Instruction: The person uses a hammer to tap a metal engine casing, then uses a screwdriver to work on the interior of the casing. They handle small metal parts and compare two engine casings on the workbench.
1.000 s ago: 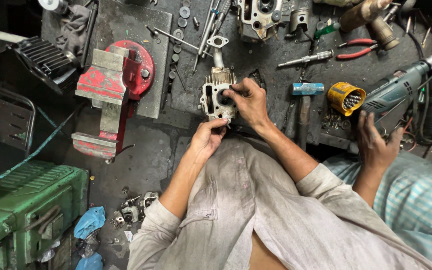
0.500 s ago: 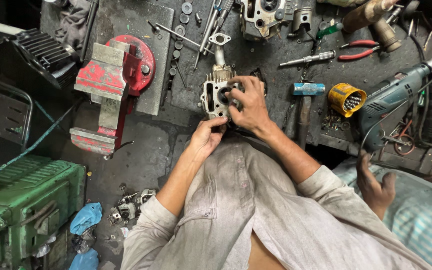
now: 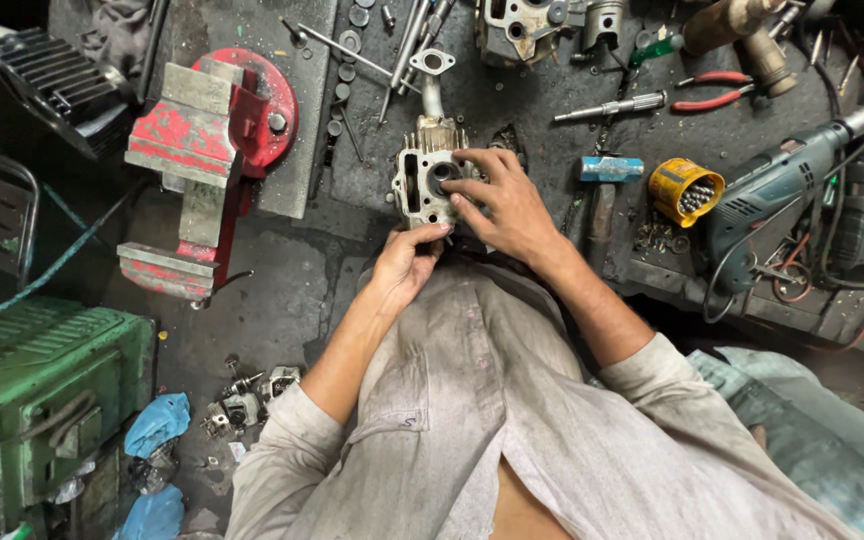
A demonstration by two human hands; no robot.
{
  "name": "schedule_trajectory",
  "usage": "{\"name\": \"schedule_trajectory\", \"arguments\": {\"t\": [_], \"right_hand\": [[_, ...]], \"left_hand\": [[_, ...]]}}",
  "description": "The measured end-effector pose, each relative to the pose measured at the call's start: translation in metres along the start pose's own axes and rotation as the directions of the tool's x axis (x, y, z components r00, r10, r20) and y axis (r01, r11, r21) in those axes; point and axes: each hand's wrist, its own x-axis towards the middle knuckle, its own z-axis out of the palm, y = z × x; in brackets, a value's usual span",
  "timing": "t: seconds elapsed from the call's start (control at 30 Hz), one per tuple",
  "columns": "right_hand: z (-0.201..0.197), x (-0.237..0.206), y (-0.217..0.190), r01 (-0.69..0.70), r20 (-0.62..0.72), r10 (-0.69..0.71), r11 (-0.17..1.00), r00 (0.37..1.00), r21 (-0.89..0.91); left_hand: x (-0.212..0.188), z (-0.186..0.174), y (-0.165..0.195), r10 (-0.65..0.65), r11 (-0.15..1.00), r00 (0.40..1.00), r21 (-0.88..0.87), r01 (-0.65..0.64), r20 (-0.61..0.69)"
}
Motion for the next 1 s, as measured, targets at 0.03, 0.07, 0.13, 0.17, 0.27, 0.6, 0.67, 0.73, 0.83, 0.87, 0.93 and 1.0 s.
{"name": "schedule_trajectory", "arguments": {"t": [0.03,0.07,0.13,0.17,0.27,0.6,0.67,0.73,0.83,0.87,0.93,1.0], "right_hand": [[-0.001,0.001,0.000,-0.024,0.000,0.024,0.999,1.000,0.027],[-0.002,0.002,-0.001,-0.048,0.004,0.048,0.997,0.999,0.054],[-0.001,0.002,-0.004,-0.048,-0.030,0.050,0.997,0.998,0.055],[-0.001,0.001,-0.007,-0.045,-0.045,0.048,0.997,0.998,0.056],[-0.003,-0.001,-0.014,0.031,-0.011,-0.033,0.993,0.999,-0.117],[-0.005,0.004,-0.008,0.017,0.079,-0.016,1.000,0.997,-0.020],[-0.001,0.006,-0.001,0.019,0.016,-0.019,0.999,1.000,0.030],[0.005,0.008,0.005,0.064,0.000,-0.064,0.996,0.998,0.058],[0.011,0.006,0.012,0.043,0.017,-0.045,0.994,0.999,0.096],[0.013,0.006,0.013,0.034,0.024,-0.037,0.994,0.999,0.105],[0.013,0.006,0.016,0.039,0.039,-0.044,0.994,0.998,0.105],[0.013,0.007,0.017,0.045,0.050,-0.050,0.994,0.998,0.103]], "left_hand": [[0.000,0.000,-0.001,-0.003,1.000,1.000,0.002,0.003,-0.001],[0.000,0.000,-0.001,-0.006,1.000,1.000,0.000,0.006,-0.004],[-0.001,-0.001,-0.002,-0.001,1.000,1.000,0.018,0.001,-0.006],[-0.001,-0.001,-0.002,0.004,1.000,1.000,0.025,-0.004,-0.009],[-0.002,0.001,0.000,-0.015,1.000,1.000,-0.002,0.015,0.003],[-0.007,0.005,0.003,-0.018,1.000,1.000,0.024,0.018,-0.020],[-0.004,0.004,0.004,-0.020,0.999,0.999,0.033,0.021,-0.025],[0.000,0.003,0.005,-0.018,0.999,1.000,0.051,0.018,-0.010],[0.000,-0.001,0.000,-0.021,0.998,1.000,0.059,0.022,-0.021],[0.001,-0.001,0.000,-0.012,0.998,1.000,0.062,0.013,-0.024],[0.001,-0.002,-0.001,-0.009,0.998,1.000,0.065,0.010,-0.019],[0.000,-0.002,0.000,-0.007,0.997,1.000,0.073,0.008,-0.022]]}}
